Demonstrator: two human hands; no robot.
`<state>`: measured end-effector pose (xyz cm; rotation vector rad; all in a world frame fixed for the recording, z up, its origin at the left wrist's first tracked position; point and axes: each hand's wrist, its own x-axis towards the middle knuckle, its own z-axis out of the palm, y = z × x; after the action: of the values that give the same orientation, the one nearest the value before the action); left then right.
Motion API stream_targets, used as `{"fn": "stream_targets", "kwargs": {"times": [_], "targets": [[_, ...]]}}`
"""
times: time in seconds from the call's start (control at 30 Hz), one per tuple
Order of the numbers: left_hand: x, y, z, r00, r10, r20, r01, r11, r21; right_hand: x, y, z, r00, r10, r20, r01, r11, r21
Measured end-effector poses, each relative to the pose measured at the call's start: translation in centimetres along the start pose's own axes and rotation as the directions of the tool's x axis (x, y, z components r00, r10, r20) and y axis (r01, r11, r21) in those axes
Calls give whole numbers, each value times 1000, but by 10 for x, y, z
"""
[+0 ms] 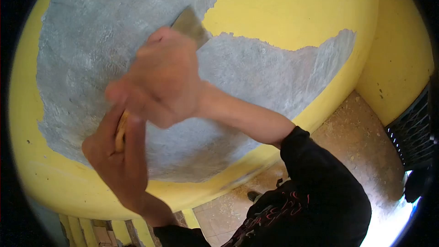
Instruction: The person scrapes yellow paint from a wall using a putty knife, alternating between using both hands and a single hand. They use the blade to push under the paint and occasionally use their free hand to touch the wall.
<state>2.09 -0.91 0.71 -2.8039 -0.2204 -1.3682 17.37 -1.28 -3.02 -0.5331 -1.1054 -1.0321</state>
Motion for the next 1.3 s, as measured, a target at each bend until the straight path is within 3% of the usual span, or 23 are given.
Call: {"fn": "stream_targets", "kwargs": {"times": [0.1, 0.2, 0.23, 0.3, 0.37, 0.43, 0.5, 0.57, 0.63, 0.67, 0.73, 0.8, 0.87, 0.93, 0.97, 1.03, 1.2, 1.27, 1.3], "targets": [[-2, -10, -5, 997, -18, 81, 26, 995, -97, -3, 3, 1, 997, -66, 33, 67, 997, -35], [-3, 0, 11, 981, 190, -23, -189, 981, 33, -2, 12, -8, 990, -142, -1, 141, 988, 58], [-4, -6, 7, 982, 188, -22, -188, 982, 32, -2, 10, -5, 991, -135, 7, 135, 991, 20], [-4, -17, -6, 997, -27, 74, 27, 1000, -9, -2, 4, -1, 993, -120, 8, 121, 993, -20], [-3, -12, -7, 998, -19, 59, 19, 1000, -8, -2, -4, 5, 994, -66, 91, 71, 996, -53], [-6, -6, -3, 998, -39, 42, 39, 999, -13, -3, 4, -9, 998, -38, 54, 39, 999, -19], [-3, -3, 13, 989, 149, 1, -149, 988, -34, -3, 7, -9, 999, -31, 38, 30, 999, 22], [-6, -16, 2, 995, 91, 27, -92, 994, 52, -3, 5, 0, 999, -36, -1, 36, 999, -29], [-1, -20, -4, 995, -44, 92, 50, 997, -61, -1, 4, -5, 997, -56, 55, 59, 997, -43], [-2, -18, 1, 994, -36, 100, 42, 998, -55, -1, 3, -6, 991, -65, 115, 72, 996, -58], [-3, -5, 18, 988, 153, -25, -154, 987, -47, -1, 6, -17, 997, -37, 73, 39, 999, -30], [-1, -8, 14, 997, 76, 5, -75, 996, -48, -1, 7, -17, 999, -14, 46, 14, 1000, 4], [-1, -12, 7, 999, 2, 49, -1, 999, -32, -3, 6, -4, 997, -26, 77, 33, 995, -96], [-1, -15, 0, 994, -55, 90, 67, 989, -134, 1, 10, -11, 993, -76, 96, 83, 994, -69], [-3, -17, 5, 993, -58, 100, 71, 989, -132, -1, 8, -14, 987, -105, 126, 111, 993, -39], [-1, -8, 25, 993, 122, -5, -122, 990, -73, -3, 12, -23, 987, -96, 130, 104, 993, -55], [0, -21, 6, 996, 30, 79, -22, 994, -105, -3, 14, -11, 987, -108, 122, 115, 992, -47], [-2, -19, 10, 996, -2, 89, 14, 990, -138, -5, 9, -17, 997, -27, 69, 30, 998, -51], [0, -13, 22, 996, 81, 43, -77, 993, -89, -7, 10, -18, 996, -27, 80, 31, 998, -48]]}}
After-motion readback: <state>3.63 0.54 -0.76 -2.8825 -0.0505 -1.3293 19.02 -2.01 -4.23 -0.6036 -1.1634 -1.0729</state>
